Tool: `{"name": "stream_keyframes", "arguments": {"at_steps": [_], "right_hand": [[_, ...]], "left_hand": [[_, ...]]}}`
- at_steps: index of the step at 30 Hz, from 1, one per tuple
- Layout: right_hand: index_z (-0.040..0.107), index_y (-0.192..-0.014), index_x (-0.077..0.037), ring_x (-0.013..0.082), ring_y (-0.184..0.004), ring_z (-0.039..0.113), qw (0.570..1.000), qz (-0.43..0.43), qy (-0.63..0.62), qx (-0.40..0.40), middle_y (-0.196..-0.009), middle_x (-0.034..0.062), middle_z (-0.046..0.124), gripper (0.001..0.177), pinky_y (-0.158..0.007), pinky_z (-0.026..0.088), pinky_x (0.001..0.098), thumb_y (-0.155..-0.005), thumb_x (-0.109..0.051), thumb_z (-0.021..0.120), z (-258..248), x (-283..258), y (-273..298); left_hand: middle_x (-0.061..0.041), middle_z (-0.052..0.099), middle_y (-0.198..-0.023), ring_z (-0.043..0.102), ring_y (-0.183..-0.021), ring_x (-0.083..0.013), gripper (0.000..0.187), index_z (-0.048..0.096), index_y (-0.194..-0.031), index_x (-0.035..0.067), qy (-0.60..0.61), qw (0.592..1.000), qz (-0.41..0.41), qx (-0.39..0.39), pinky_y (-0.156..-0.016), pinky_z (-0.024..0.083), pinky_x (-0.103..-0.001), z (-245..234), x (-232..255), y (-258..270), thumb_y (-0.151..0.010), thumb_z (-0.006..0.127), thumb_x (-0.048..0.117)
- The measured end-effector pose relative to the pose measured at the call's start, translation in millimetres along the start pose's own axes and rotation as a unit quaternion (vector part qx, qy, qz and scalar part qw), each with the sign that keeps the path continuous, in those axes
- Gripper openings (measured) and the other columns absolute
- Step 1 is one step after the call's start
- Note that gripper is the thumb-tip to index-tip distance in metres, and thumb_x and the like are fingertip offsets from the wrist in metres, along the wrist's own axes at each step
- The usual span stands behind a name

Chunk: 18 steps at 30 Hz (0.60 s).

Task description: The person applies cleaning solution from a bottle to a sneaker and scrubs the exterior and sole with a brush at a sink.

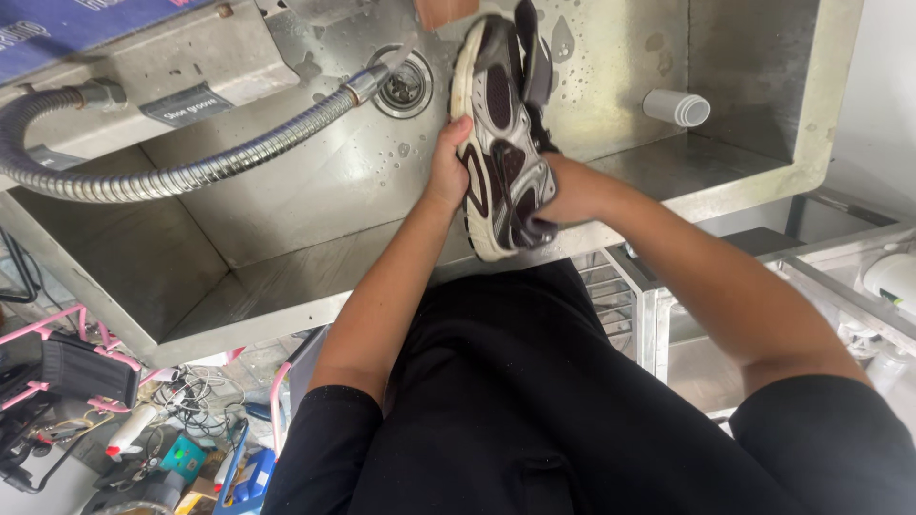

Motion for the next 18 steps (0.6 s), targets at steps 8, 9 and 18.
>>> {"name": "stream_keyframes", "arguments": {"at_steps": [8, 9, 18], "right_hand": [[0.074, -0.097, -0.011, 0.0323, -0.126, 0.059, 0.901, -0.385, 0.155, 0.127, -0.113, 0.0057, 0.071, 0.027, -0.117, 0.046, 0.0467, -0.074, 0.002, 0.079, -24, -49, 9], [0.076, -0.100, -0.011, 0.0323, -0.125, 0.058, 0.882, -0.405, 0.205, 0.128, -0.116, 0.0067, 0.069, 0.027, -0.114, 0.047, 0.0469, -0.075, -0.003, 0.082, -27, -56, 14], [0.078, -0.109, -0.011, 0.0417, -0.131, 0.045, 0.885, -0.366, 0.260, 0.127, -0.138, 0.0145, 0.056, 0.039, -0.103, 0.051, 0.0461, -0.071, -0.014, 0.087, -24, -92, 17]], "left_hand": [[-0.013, 0.074, -0.092, 0.071, -0.078, -0.0245, 0.052, 0.069, -0.110, -0.001, -0.008, 0.997, -0.060, 0.053, -0.071, 0.059, -0.035, 25, 34, -11, -0.096, 0.056, 0.048], [-0.013, 0.074, -0.094, 0.072, -0.080, -0.0243, 0.051, 0.070, -0.110, 0.000, -0.005, 0.995, -0.083, 0.056, -0.073, 0.060, -0.035, 24, 37, -16, -0.094, 0.056, 0.047], [-0.012, 0.075, -0.104, 0.073, -0.090, -0.0223, 0.045, 0.070, -0.115, 0.001, 0.033, 0.985, -0.166, -0.027, -0.085, 0.061, -0.036, -4, 39, -36, -0.093, 0.059, 0.039]]}}
Point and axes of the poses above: each hand's wrist, its own y-axis away from the middle knuckle, its own z-axis out of the palm, x = y × z, the point moved 3 cm from there along -y, towards the middle knuckle
